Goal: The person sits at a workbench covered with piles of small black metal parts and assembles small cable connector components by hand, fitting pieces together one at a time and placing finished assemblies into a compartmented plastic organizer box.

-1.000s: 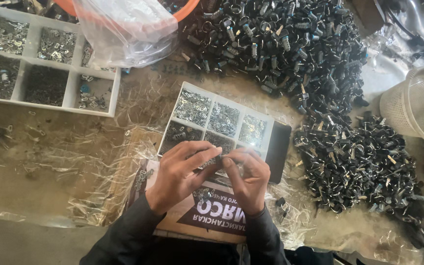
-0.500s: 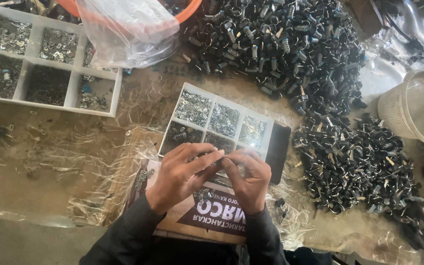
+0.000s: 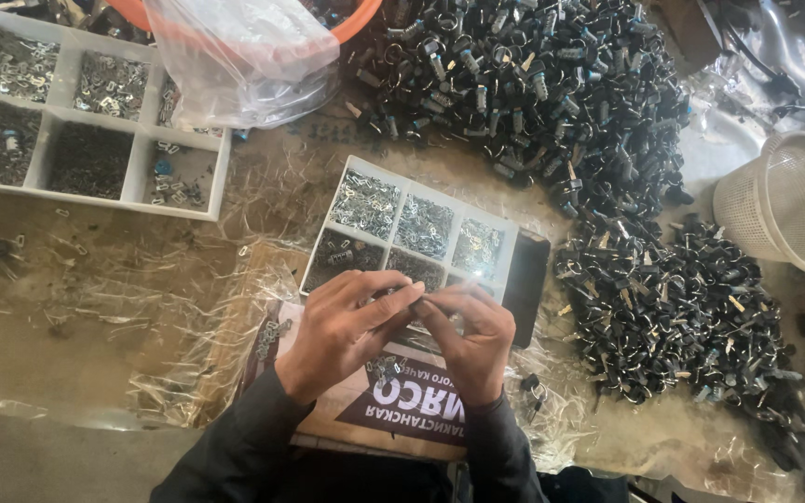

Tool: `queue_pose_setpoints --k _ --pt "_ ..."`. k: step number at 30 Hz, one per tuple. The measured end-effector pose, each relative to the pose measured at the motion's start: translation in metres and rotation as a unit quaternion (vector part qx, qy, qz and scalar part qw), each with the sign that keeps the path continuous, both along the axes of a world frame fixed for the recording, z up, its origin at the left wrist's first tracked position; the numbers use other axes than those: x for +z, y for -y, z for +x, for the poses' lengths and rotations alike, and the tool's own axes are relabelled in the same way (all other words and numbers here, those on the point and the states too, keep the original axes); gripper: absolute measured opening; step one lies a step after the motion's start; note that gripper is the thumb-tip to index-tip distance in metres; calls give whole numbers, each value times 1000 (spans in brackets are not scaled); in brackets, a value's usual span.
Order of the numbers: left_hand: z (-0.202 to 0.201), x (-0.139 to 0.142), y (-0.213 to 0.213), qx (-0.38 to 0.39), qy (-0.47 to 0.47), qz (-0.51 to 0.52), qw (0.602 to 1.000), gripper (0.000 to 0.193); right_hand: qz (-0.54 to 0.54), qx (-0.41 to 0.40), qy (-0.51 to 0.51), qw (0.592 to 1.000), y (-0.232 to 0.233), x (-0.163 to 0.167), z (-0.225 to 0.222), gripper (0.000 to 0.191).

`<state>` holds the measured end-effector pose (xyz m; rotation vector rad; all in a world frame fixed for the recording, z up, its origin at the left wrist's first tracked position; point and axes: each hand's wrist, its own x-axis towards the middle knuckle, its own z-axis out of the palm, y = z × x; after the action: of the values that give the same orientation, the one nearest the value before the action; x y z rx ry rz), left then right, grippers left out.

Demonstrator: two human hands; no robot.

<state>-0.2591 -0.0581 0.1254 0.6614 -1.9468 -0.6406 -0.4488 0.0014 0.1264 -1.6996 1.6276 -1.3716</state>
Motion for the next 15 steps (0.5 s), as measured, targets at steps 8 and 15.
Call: queue_pose_setpoints --k 8,15 --pt "1 2 1 16 -36 7 999 44 108 18 203 973 -3 -4 -1 14" --pt "3 1 1 13 -31 4 999 44 43 20 93 995 -2 5 9 12"
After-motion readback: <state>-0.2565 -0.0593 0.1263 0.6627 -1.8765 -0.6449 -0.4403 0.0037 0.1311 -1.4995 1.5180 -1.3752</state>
